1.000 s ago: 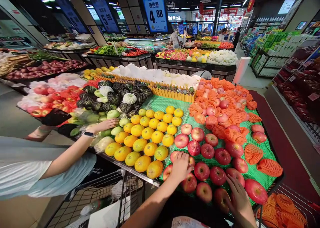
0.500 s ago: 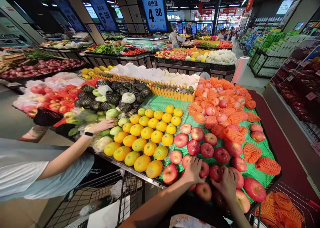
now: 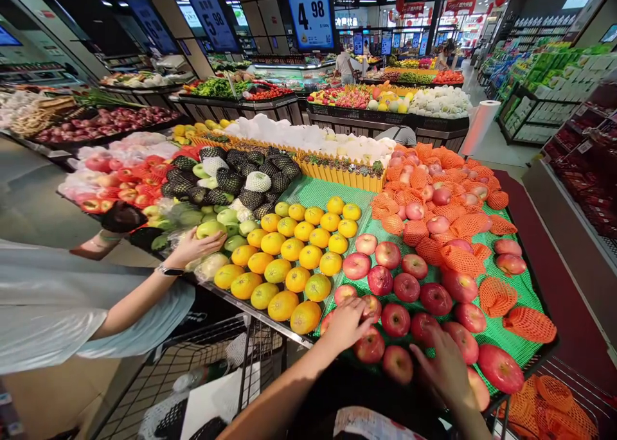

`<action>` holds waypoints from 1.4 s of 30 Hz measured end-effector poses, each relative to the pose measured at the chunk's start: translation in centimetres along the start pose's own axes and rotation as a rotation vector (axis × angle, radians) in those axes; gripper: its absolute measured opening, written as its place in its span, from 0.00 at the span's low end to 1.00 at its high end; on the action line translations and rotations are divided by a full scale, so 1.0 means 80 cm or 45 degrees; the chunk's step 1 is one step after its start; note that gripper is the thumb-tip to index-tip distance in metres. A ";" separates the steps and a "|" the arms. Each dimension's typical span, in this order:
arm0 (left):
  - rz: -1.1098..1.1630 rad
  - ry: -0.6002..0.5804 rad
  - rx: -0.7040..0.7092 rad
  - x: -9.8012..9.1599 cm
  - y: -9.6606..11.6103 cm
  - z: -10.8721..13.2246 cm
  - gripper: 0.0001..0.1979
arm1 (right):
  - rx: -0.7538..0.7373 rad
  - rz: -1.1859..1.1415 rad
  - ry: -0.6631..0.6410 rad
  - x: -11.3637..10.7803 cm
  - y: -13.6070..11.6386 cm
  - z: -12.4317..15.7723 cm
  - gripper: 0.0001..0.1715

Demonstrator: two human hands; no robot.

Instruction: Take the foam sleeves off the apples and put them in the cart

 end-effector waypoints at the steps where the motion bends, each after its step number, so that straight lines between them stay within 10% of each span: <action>1: 0.000 0.006 -0.020 -0.002 -0.010 0.010 0.14 | -0.021 -0.026 -0.100 0.003 -0.011 0.001 0.26; 6: -0.024 -0.061 -0.147 0.033 -0.027 0.044 0.39 | 0.010 0.051 -0.495 0.034 -0.057 0.007 0.29; 13: -0.060 -0.234 0.009 0.047 -0.023 0.038 0.47 | 0.016 0.145 -0.326 0.049 -0.056 0.010 0.36; 20: -0.001 -0.039 0.065 -0.004 -0.046 0.007 0.18 | -0.143 0.032 0.036 0.026 -0.031 0.042 0.44; 24: -0.248 0.113 -0.206 -0.021 -0.064 -0.025 0.30 | -0.016 0.049 0.207 0.005 -0.003 0.087 0.32; 33: -0.533 0.012 -0.257 -0.028 -0.057 -0.058 0.32 | 0.095 0.249 0.103 0.017 -0.003 0.112 0.31; 38: -0.447 0.184 -0.293 -0.031 -0.033 -0.022 0.28 | -0.057 0.216 0.104 0.028 -0.028 0.075 0.37; 42: -0.284 0.070 -0.233 0.004 0.014 0.025 0.23 | -0.020 0.207 -0.227 0.052 -0.048 0.033 0.42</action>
Point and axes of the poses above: each hand's wrist, its own z-axis away from the middle knuckle, its own x-axis out of the palm, y = z × x, the point moved 4 cm from there along -z, towards the middle knuckle, and after that the axes turned 13 degrees about -x, right-handed, at the moved point
